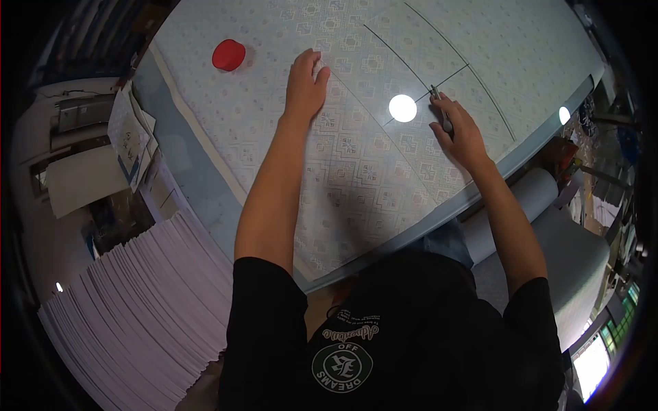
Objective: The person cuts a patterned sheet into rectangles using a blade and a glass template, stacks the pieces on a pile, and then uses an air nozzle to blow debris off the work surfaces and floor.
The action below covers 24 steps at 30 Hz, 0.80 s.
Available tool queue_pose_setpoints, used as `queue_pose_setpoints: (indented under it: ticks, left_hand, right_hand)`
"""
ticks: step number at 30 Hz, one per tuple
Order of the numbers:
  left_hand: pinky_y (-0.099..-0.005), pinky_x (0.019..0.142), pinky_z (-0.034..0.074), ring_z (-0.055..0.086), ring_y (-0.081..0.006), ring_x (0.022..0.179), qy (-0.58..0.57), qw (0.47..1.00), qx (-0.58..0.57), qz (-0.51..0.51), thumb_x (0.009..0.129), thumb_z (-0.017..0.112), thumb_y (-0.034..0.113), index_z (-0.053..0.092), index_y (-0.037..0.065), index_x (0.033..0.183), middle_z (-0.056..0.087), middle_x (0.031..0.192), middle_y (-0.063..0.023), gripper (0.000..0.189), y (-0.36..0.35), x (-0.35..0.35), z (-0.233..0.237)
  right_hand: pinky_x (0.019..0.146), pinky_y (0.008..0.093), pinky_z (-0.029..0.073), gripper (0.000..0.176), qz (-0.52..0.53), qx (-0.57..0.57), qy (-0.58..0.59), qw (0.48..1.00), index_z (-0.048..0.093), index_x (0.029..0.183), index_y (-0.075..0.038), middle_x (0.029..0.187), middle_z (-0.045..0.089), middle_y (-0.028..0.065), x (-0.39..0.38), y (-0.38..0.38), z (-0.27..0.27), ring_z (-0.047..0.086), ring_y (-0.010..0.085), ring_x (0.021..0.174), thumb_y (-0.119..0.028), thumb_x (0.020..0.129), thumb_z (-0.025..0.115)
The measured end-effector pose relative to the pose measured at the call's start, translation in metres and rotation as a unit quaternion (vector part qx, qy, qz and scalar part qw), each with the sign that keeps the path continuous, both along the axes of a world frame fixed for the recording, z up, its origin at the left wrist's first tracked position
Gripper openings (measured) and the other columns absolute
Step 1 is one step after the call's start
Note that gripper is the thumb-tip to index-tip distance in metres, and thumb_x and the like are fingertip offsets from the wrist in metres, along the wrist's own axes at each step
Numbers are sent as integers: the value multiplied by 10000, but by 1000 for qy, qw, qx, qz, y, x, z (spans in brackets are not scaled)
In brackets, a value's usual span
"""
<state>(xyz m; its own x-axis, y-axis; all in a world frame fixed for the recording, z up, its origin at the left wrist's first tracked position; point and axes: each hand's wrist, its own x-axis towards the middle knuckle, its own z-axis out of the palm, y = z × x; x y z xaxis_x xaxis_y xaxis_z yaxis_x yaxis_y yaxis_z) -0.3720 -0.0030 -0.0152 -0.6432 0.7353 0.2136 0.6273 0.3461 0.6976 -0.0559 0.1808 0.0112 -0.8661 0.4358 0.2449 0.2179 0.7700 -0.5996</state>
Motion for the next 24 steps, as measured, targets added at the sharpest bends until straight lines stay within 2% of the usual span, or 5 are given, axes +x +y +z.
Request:
queue_pose_setpoints:
  ticks: [3,8,18,22,24]
  left_hand:
    - [-530,1187,248,329,-398,1450,139,979,-142,48,988,578,312,456,37,1449,348,1570,-216,551,-17,59,-5]
    - [-623,1190,139,184,-457,1495,108,968,-195,115,974,573,390,385,28,1502,261,1603,-257,667,-32,172,9]
    - [-654,1180,67,88,-535,1489,74,916,-266,290,955,581,450,298,56,1561,145,1613,-323,777,33,364,8]
    - [-663,1174,66,76,-556,1481,35,918,-262,295,948,588,433,321,59,1554,150,1605,-335,760,74,385,14]
    - [-666,1172,67,78,-544,1486,26,943,-249,218,940,598,420,362,56,1535,163,1601,-333,736,93,381,19]
  right_hand:
    - [1110,454,424,458,15,12,-24,1000,514,1322,-122,1321,610,175,21,22,0,582,367,1224,-129,899,688]
    - [1185,449,336,495,41,-19,-17,999,490,1373,-105,1399,566,177,46,88,0,525,358,1314,-125,916,678]
    - [983,436,458,461,24,-40,3,999,504,1364,-75,1236,628,197,79,230,-7,596,396,1134,-121,930,652]
    - [948,440,471,448,32,-45,13,998,509,1348,-68,1222,629,191,80,253,-12,593,389,1118,-113,926,652]
    - [911,444,479,444,35,-34,33,998,515,1328,-58,1183,635,194,77,254,-13,598,387,1060,-103,912,667]
